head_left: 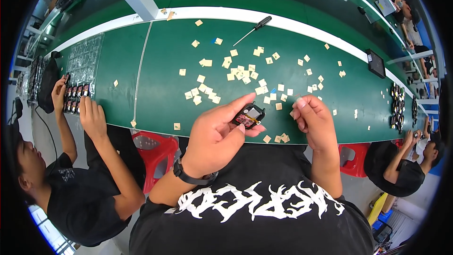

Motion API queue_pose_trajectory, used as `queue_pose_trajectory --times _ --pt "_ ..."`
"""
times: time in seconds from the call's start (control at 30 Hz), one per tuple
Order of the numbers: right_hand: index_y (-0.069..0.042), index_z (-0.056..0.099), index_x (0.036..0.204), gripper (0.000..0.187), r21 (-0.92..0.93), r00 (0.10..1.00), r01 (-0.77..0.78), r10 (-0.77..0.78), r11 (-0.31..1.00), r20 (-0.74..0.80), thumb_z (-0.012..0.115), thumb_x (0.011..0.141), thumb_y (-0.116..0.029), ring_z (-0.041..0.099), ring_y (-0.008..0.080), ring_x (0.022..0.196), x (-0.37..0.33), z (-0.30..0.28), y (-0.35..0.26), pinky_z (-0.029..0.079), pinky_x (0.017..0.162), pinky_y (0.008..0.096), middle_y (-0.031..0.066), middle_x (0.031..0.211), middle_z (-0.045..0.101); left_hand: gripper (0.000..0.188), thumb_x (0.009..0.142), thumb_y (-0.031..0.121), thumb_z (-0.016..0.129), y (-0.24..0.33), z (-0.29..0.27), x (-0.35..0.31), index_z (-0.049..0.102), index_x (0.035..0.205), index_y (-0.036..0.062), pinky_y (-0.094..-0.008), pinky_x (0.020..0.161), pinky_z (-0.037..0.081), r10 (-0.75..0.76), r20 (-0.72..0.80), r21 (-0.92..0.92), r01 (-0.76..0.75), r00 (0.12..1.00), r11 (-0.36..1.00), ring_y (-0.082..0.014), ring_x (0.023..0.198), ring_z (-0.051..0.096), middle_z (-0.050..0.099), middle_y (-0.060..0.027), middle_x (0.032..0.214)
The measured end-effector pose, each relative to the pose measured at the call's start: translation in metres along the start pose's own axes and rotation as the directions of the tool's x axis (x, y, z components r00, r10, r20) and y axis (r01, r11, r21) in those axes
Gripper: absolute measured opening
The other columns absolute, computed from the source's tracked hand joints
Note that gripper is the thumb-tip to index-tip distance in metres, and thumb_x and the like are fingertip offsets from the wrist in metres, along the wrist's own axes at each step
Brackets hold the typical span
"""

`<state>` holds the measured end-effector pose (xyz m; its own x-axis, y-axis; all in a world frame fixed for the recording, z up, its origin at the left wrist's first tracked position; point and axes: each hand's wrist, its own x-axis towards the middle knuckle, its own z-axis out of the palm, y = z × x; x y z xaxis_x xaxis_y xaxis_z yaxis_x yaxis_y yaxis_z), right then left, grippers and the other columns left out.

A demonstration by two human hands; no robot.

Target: Assemble internal components of a smartwatch module at an industrial workstation.

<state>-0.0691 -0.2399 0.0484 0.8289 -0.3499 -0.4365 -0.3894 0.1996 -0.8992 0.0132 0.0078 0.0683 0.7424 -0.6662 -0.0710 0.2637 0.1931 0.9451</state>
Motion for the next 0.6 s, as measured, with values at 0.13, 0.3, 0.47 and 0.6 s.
queue_pose_trajectory --times 0.13,0.3,0.47,0.6 --pt "-0.007 0.064 0.087 0.029 0.006 0.999 0.040 -0.040 0.999 -0.035 0.060 0.104 -0.030 0.042 0.0036 0.055 0.003 0.003 0.004 0.030 0.049 0.0199 -0.0029 0.068 0.056 0.054 0.094 -0.012 0.042 0.012 0.003 -0.004 0.045 0.148 -0.0071 -0.0337 0.093 0.059 0.048 0.000 0.035 -0.048 0.999 0.998 -0.0280 0.107 0.072 0.063 -0.0247 0.129" --pt "-0.007 0.059 0.076 0.040 0.000 0.989 0.145 -0.145 0.989 -0.030 0.059 0.105 -0.034 0.040 0.0052 0.053 0.005 -0.003 0.015 0.029 0.048 0.0219 -0.0024 0.062 0.052 0.053 0.095 -0.011 0.042 0.014 0.004 -0.008 0.046 0.148 -0.0067 -0.0335 0.093 0.059 0.022 -0.002 0.051 -0.022 1.000 0.998 -0.0278 0.107 0.072 0.063 -0.0245 0.130" --pt "-0.005 0.057 0.072 0.040 -0.008 0.974 0.223 -0.222 0.975 0.052 0.064 0.103 -0.029 0.043 0.0058 0.054 -0.003 0.005 0.011 0.031 0.051 0.0232 -0.0015 0.062 0.051 0.048 0.098 -0.006 0.050 0.013 0.007 -0.009 0.049 0.146 -0.0058 -0.0299 0.083 0.061 -0.082 -0.074 0.031 0.084 0.994 0.996 -0.0222 0.097 0.073 0.066 -0.0216 0.125" --pt "-0.001 0.064 0.080 0.019 -0.144 0.936 0.332 -0.306 0.932 0.174 0.077 0.091 -0.009 0.050 0.0064 0.061 -0.024 0.023 -0.009 0.038 0.055 0.0240 0.0002 0.073 0.058 0.043 0.098 -0.001 0.060 0.010 0.013 -0.006 0.055 0.140 -0.0048 -0.0219 0.065 0.055 -0.188 -0.142 0.004 0.191 0.972 0.982 -0.0095 0.077 0.066 0.067 -0.0100 0.106"
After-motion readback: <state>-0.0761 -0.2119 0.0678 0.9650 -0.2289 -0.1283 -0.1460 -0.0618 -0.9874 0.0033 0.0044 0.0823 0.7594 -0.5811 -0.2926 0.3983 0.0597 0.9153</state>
